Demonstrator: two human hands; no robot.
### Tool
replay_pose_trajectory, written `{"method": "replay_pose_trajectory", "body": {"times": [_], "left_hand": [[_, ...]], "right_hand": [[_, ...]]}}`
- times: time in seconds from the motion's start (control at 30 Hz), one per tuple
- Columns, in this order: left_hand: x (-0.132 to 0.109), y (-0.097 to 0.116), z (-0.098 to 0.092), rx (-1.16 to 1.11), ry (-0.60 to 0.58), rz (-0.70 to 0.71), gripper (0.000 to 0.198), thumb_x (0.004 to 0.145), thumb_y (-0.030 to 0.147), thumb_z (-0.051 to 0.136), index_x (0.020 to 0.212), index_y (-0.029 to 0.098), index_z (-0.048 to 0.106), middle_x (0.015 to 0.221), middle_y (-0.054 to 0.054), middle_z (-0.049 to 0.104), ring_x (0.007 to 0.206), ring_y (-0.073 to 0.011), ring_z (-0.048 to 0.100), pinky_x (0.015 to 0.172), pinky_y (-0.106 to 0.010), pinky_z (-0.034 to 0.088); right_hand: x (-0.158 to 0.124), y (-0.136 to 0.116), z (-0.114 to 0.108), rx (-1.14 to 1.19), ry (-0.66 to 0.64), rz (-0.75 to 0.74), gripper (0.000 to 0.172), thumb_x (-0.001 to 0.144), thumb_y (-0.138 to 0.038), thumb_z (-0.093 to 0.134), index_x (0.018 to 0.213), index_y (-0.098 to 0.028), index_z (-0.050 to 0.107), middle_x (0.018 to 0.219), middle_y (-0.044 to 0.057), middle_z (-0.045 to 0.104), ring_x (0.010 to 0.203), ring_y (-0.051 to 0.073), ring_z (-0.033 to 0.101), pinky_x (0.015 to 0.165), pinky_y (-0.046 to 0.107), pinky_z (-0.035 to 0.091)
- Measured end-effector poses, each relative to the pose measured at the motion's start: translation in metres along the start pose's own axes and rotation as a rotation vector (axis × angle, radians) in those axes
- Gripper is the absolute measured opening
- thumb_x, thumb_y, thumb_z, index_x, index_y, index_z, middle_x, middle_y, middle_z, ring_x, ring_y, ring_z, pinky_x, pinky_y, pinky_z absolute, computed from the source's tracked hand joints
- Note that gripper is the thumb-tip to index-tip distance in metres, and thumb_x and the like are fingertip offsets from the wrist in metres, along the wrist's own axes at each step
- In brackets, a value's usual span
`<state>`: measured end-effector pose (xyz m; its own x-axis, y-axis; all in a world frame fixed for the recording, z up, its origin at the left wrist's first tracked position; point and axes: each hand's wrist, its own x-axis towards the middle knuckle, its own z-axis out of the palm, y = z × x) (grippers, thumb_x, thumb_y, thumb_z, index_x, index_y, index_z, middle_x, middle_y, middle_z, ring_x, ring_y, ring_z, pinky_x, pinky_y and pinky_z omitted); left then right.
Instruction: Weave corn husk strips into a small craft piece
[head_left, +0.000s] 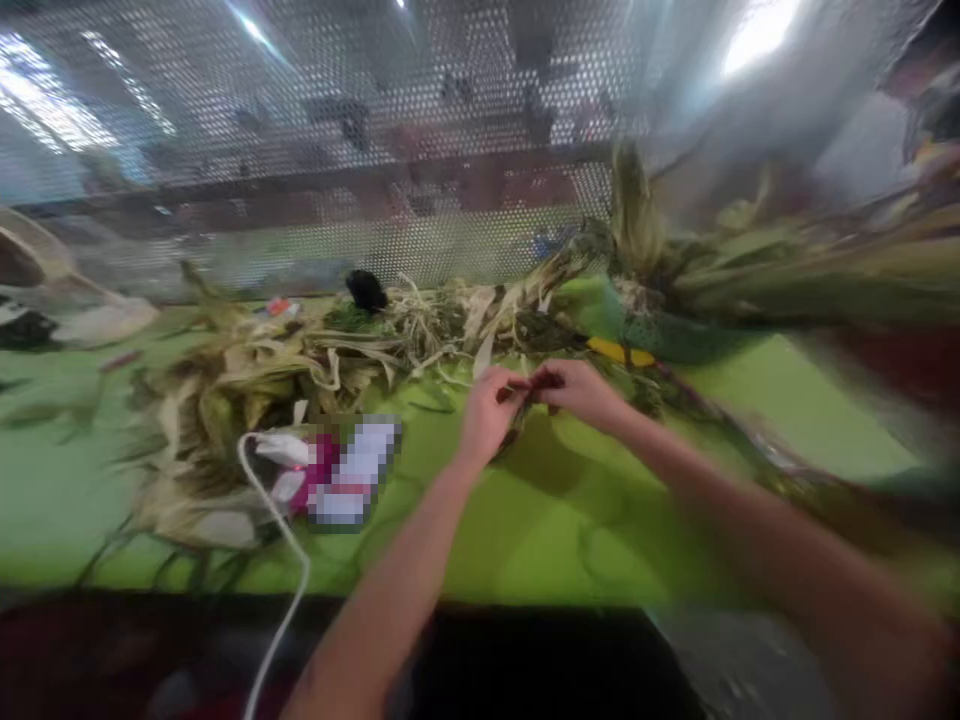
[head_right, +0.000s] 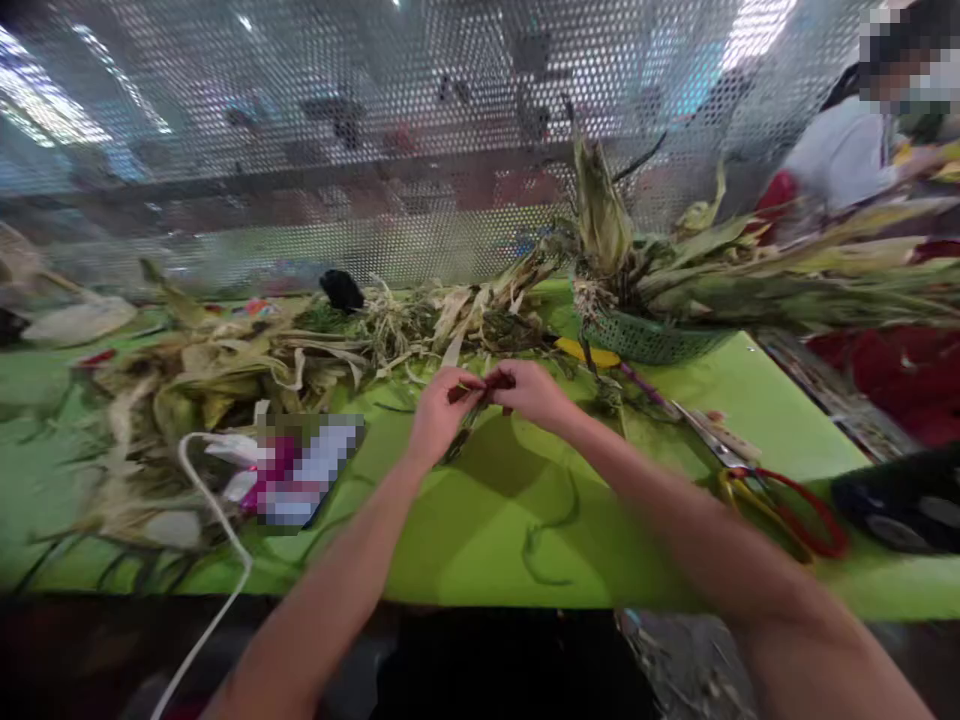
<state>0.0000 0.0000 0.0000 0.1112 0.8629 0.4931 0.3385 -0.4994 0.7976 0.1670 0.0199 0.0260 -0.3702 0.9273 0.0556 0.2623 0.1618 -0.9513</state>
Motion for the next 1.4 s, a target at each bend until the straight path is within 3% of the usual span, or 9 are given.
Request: {"method": "replay_pose_trajectory", "body": {"times": [0.2, 0.43, 0.6, 0.73, 0.9, 1.13, 1.3, 1.4], "left_hand": [[-0.002, -0.006, 0.001, -0.034, 0.009, -0.027, 0.002, 0.079, 0.018, 0.065, 0.080, 0.018, 0.067, 0.083, -0.004, 0.060, 0.079, -0.0145, 0.059, 0.073, -0.027, 0.048], [-0.001, -0.008, 0.002, -0.094, 0.025, -0.093, 0.002, 0.078, 0.017, 0.066, 0.079, 0.018, 0.067, 0.082, -0.004, 0.061, 0.077, -0.0144, 0.059, 0.074, -0.028, 0.048], [-0.001, -0.010, 0.001, -0.125, 0.034, -0.107, 0.003, 0.077, 0.020, 0.067, 0.080, 0.018, 0.067, 0.082, -0.004, 0.062, 0.078, -0.0149, 0.059, 0.075, -0.028, 0.048], [-0.001, -0.009, 0.002, -0.153, 0.033, -0.135, 0.006, 0.077, 0.023, 0.068, 0.080, 0.017, 0.067, 0.082, -0.004, 0.063, 0.078, -0.0152, 0.060, 0.076, -0.029, 0.047], [0.000, -0.004, -0.002, -0.163, 0.016, -0.255, 0.013, 0.077, 0.029, 0.068, 0.081, 0.017, 0.066, 0.078, -0.003, 0.064, 0.071, -0.0140, 0.058, 0.072, -0.028, 0.046], [0.001, -0.007, -0.006, -0.250, 0.172, -0.387, 0.015, 0.080, 0.032, 0.064, 0.079, 0.018, 0.059, 0.073, 0.001, 0.059, 0.071, -0.0125, 0.053, 0.075, -0.027, 0.043], [0.001, -0.002, -0.004, -0.486, 0.043, -0.334, 0.016, 0.081, 0.033, 0.063, 0.082, 0.019, 0.056, 0.093, -0.003, 0.067, 0.081, -0.0137, 0.056, 0.080, -0.028, 0.043], [0.001, -0.002, -0.003, -0.471, 0.019, -0.360, 0.018, 0.082, 0.035, 0.062, 0.082, 0.018, 0.056, 0.085, -0.003, 0.066, 0.074, -0.0134, 0.054, 0.077, -0.028, 0.043]], "right_hand": [[0.001, 0.005, 0.000, -0.032, 0.044, -0.011, 0.006, 0.065, -0.015, 0.062, 0.070, -0.017, 0.061, 0.059, -0.003, 0.058, 0.052, 0.009, 0.054, 0.045, 0.020, 0.048], [-0.005, -0.001, -0.006, -0.249, 0.197, -0.165, 0.008, 0.071, -0.015, 0.060, 0.078, -0.017, 0.062, 0.072, 0.000, 0.064, 0.055, 0.010, 0.056, 0.049, 0.021, 0.043], [-0.002, 0.003, -0.008, -0.249, 0.107, -0.136, 0.016, 0.075, -0.020, 0.063, 0.090, -0.018, 0.069, 0.077, 0.001, 0.066, 0.058, 0.011, 0.057, 0.053, 0.023, 0.044], [-0.001, 0.007, -0.008, -0.389, 0.128, -0.257, 0.007, 0.075, -0.022, 0.069, 0.080, -0.018, 0.071, 0.076, 0.002, 0.066, 0.070, 0.014, 0.059, 0.063, 0.024, 0.043], [0.000, 0.008, -0.010, -0.430, 0.146, -0.248, 0.007, 0.080, -0.024, 0.065, 0.078, -0.018, 0.066, 0.077, 0.002, 0.065, 0.070, 0.014, 0.057, 0.062, 0.025, 0.040], [0.002, 0.009, -0.014, -0.808, 0.041, -0.226, 0.010, 0.087, -0.020, 0.055, 0.079, -0.018, 0.059, 0.084, 0.005, 0.063, 0.073, 0.017, 0.054, 0.063, 0.026, 0.034], [0.003, 0.011, -0.012, -0.875, 0.021, -0.190, 0.009, 0.089, -0.020, 0.052, 0.083, -0.018, 0.058, 0.088, 0.005, 0.065, 0.072, 0.017, 0.055, 0.061, 0.026, 0.032], [0.003, 0.014, -0.011, -0.889, 0.042, -0.214, 0.009, 0.091, -0.021, 0.050, 0.086, -0.019, 0.058, 0.090, 0.005, 0.065, 0.073, 0.016, 0.055, 0.060, 0.025, 0.031]]}}
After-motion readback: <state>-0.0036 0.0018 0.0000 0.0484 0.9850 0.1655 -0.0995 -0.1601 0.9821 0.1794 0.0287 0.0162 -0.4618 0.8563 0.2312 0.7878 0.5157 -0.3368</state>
